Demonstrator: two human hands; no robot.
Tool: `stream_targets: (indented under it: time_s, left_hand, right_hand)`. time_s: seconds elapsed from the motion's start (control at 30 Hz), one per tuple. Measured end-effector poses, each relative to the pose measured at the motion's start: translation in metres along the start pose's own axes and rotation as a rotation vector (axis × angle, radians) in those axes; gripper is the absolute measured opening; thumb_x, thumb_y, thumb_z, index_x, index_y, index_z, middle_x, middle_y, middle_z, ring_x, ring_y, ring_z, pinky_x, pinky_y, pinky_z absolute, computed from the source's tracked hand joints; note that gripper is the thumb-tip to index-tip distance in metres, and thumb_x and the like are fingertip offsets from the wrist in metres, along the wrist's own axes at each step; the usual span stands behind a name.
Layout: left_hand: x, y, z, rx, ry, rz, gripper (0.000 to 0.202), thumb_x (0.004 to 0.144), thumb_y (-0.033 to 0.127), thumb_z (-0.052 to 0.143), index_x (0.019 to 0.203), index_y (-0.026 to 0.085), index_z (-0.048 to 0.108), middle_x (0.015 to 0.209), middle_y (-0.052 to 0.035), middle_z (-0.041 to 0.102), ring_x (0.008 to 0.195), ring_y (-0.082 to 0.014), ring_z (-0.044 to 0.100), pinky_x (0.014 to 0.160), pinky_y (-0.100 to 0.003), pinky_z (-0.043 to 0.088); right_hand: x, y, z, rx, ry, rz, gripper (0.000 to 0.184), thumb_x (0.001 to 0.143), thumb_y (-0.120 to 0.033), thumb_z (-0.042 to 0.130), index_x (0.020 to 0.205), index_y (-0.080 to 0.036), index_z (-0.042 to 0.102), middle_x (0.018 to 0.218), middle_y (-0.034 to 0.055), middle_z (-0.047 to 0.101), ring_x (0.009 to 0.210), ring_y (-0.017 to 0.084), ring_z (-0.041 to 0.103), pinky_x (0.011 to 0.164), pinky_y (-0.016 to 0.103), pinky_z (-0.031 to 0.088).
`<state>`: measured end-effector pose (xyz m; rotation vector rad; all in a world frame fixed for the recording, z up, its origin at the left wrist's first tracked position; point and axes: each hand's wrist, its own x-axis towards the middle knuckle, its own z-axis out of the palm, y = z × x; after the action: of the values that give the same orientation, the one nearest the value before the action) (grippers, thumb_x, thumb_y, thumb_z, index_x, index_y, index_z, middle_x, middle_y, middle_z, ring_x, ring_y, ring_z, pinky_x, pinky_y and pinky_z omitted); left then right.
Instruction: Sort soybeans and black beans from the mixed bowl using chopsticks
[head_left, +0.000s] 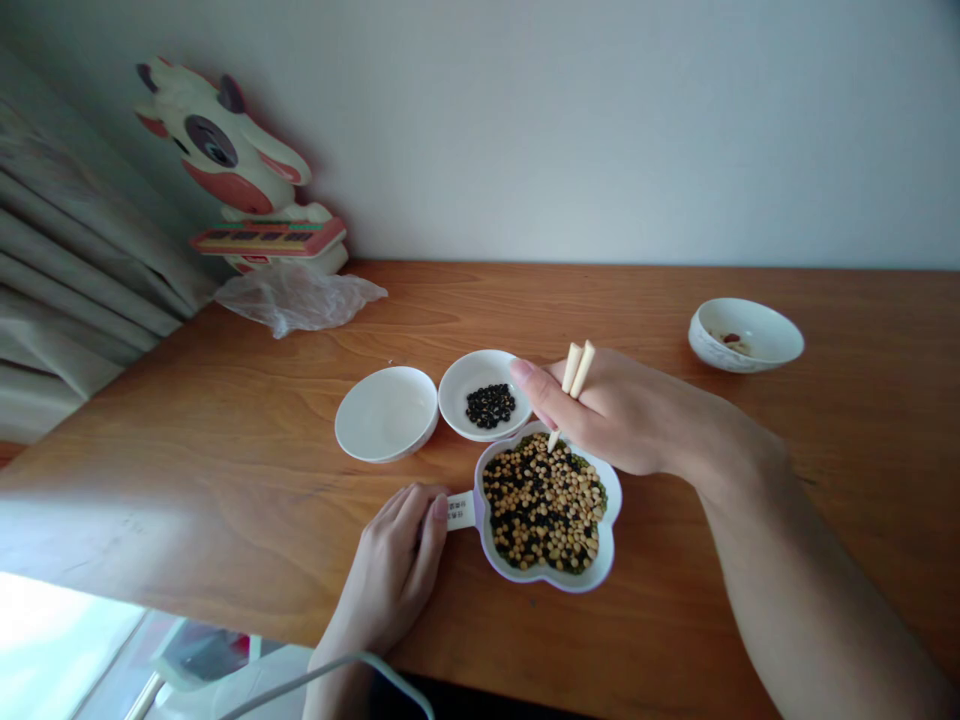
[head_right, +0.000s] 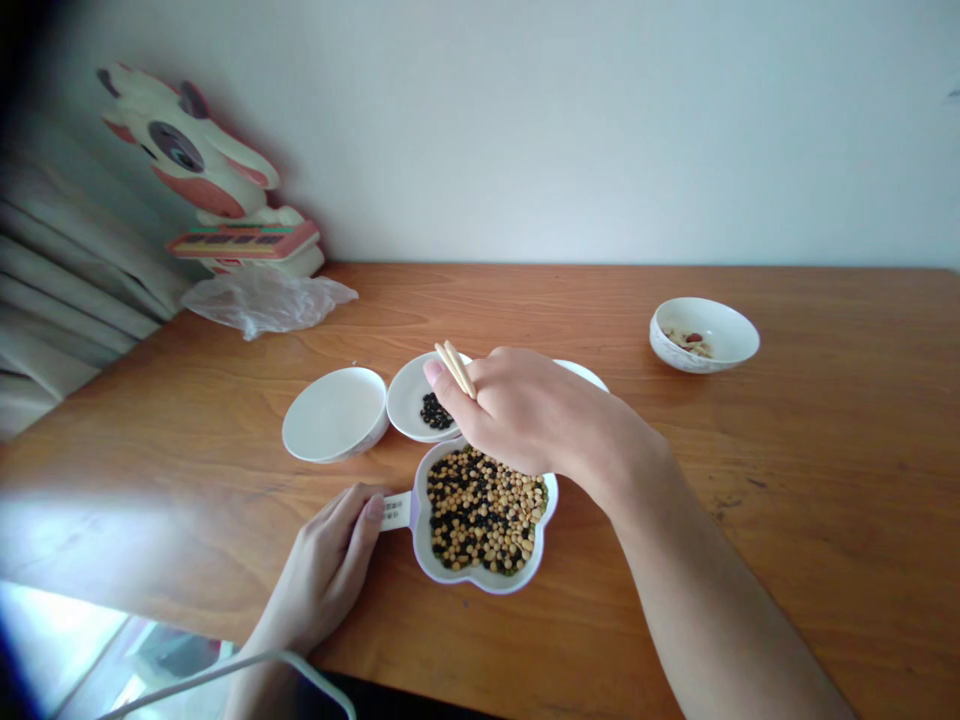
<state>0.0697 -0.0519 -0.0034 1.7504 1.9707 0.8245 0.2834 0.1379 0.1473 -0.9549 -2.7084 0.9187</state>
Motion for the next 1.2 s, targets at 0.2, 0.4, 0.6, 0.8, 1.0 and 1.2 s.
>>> stream_targets:
  time_s: [0.2,0.4,0.6,0.8,1.0,1.2]
  left_hand:
    - [0.001,0.001,-0.001,0.005,0.006,0.005,0.024,0.112,0.032,0.042,0.095,0.024,0.056,0.087,-0.0007,0.065,0.080,-0.0173,0.063,0.075,-0.029,0.047]
    - [0.001,0.003,-0.002,0.020,0.014,0.009,0.024,0.112,0.032,0.042,0.095,0.024,0.057,0.086,-0.0008,0.065,0.080,-0.0176,0.064,0.074,-0.029,0.048]
    - [0.000,0.003,-0.002,0.030,0.020,0.006,0.023,0.111,0.032,0.043,0.095,0.023,0.058,0.084,-0.0010,0.067,0.077,-0.0183,0.065,0.069,-0.028,0.048]
    - [0.002,0.004,-0.003,0.010,0.018,0.011,0.023,0.111,0.032,0.043,0.099,0.024,0.060,0.087,-0.0014,0.068,0.080,-0.0184,0.066,0.073,-0.028,0.049]
    - [0.001,0.005,-0.004,-0.016,-0.009,0.002,0.023,0.112,0.032,0.042,0.102,0.024,0.061,0.091,-0.0021,0.069,0.083,-0.0187,0.066,0.078,-0.029,0.050]
    - [0.001,0.004,-0.002,-0.012,-0.003,-0.004,0.022,0.111,0.033,0.043,0.102,0.024,0.061,0.090,-0.0022,0.068,0.083,-0.0191,0.065,0.079,-0.029,0.050]
  right_hand:
    - [-0.008,0.003,-0.006,0.046,0.005,0.039,0.067,0.106,-0.070,0.019,0.064,-0.021,0.039,0.053,-0.0046,0.041,0.049,0.010,0.032,0.056,0.033,0.024]
    - [-0.005,0.001,-0.004,0.009,-0.046,0.022,0.068,0.107,-0.065,0.018,0.064,-0.021,0.045,0.055,-0.0030,0.045,0.051,0.011,0.033,0.057,0.034,0.023]
    - [-0.002,-0.004,-0.001,-0.051,-0.070,0.013,0.067,0.110,-0.054,0.019,0.058,-0.020,0.042,0.055,-0.0014,0.044,0.053,0.012,0.034,0.059,0.034,0.024]
    - [-0.001,-0.004,-0.001,-0.048,-0.047,0.012,0.065,0.110,-0.055,0.021,0.059,-0.021,0.043,0.058,0.0002,0.052,0.055,0.013,0.040,0.060,0.033,0.026]
    - [0.001,0.002,0.001,-0.022,-0.035,0.000,0.066,0.110,-0.057,0.018,0.060,-0.021,0.044,0.058,-0.0010,0.051,0.055,0.013,0.039,0.060,0.034,0.026]
    - [0.005,0.002,0.004,-0.093,-0.046,0.028,0.068,0.109,-0.057,0.018,0.060,-0.021,0.047,0.057,0.0006,0.054,0.053,0.013,0.041,0.062,0.035,0.027]
